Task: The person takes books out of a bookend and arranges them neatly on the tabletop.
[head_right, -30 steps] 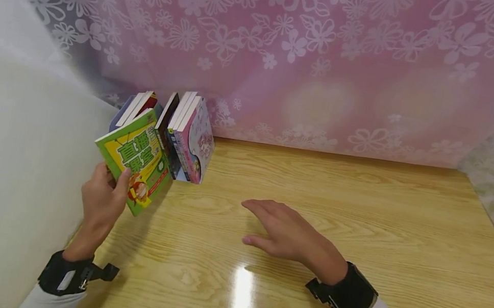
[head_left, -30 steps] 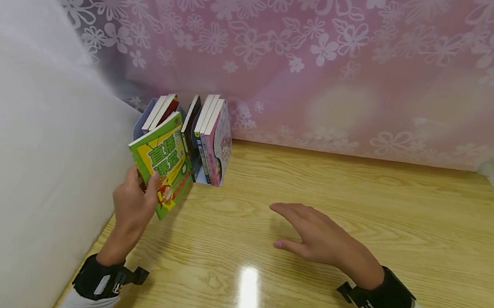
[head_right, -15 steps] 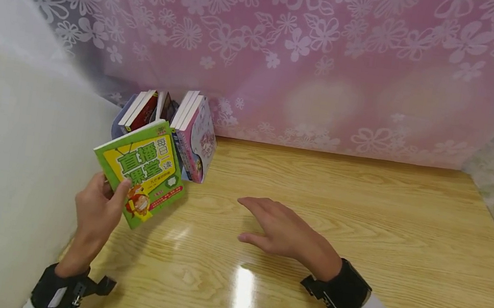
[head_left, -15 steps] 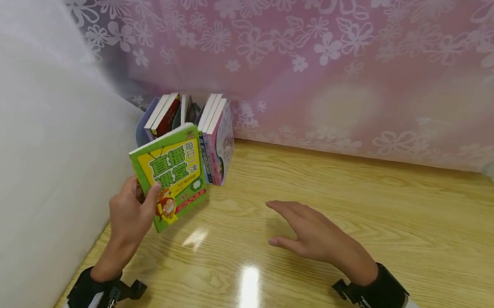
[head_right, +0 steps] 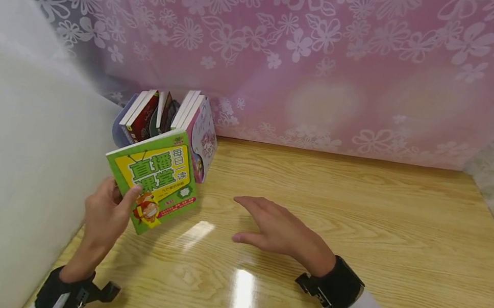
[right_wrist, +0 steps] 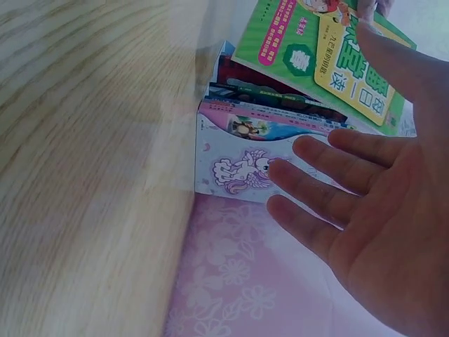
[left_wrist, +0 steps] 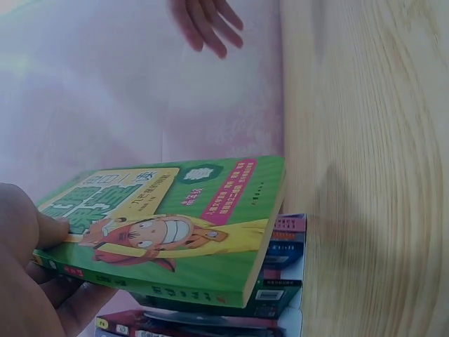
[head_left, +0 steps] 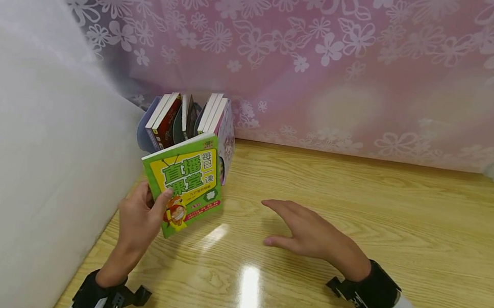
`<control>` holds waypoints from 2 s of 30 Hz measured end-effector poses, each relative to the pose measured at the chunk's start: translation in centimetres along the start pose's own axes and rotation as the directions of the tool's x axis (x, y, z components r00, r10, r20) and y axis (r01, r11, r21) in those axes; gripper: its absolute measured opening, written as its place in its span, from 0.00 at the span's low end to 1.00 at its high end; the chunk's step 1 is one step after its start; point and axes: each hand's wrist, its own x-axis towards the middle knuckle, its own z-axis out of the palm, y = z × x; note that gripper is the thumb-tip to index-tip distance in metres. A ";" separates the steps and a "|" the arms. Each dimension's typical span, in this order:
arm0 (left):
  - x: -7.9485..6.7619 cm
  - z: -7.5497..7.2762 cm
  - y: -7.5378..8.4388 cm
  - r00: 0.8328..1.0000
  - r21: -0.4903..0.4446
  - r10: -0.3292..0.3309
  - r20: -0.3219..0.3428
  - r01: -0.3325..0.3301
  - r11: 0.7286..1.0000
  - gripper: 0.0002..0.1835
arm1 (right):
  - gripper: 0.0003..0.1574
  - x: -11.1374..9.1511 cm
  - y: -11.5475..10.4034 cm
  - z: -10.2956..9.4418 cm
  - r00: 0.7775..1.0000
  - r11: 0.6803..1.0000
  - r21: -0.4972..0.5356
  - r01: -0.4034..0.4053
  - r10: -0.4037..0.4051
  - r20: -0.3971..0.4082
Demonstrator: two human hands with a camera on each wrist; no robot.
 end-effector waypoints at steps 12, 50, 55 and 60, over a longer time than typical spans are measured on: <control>-0.9 0.9 1.2 0.996 -0.052 0.015 0.087 -0.010 0.999 0.16 | 0.53 1.7 0.0 0.7 0.999 0.994 0.100 -0.051 0.050 0.010; -2.4 2.8 2.4 0.944 -0.242 0.097 0.317 -0.019 0.970 0.18 | 0.23 3.8 -2.3 0.6 0.995 0.722 0.688 -0.076 0.095 0.011; -2.3 3.0 2.6 0.941 -0.261 0.098 0.323 -0.010 0.965 0.19 | 0.21 3.9 -1.1 1.5 0.994 0.722 0.687 -0.075 0.111 -0.009; -2.2 3.2 3.0 0.938 -0.287 0.089 0.335 0.012 0.958 0.19 | 0.19 3.9 0.2 2.1 0.993 0.731 0.680 -0.058 0.111 -0.035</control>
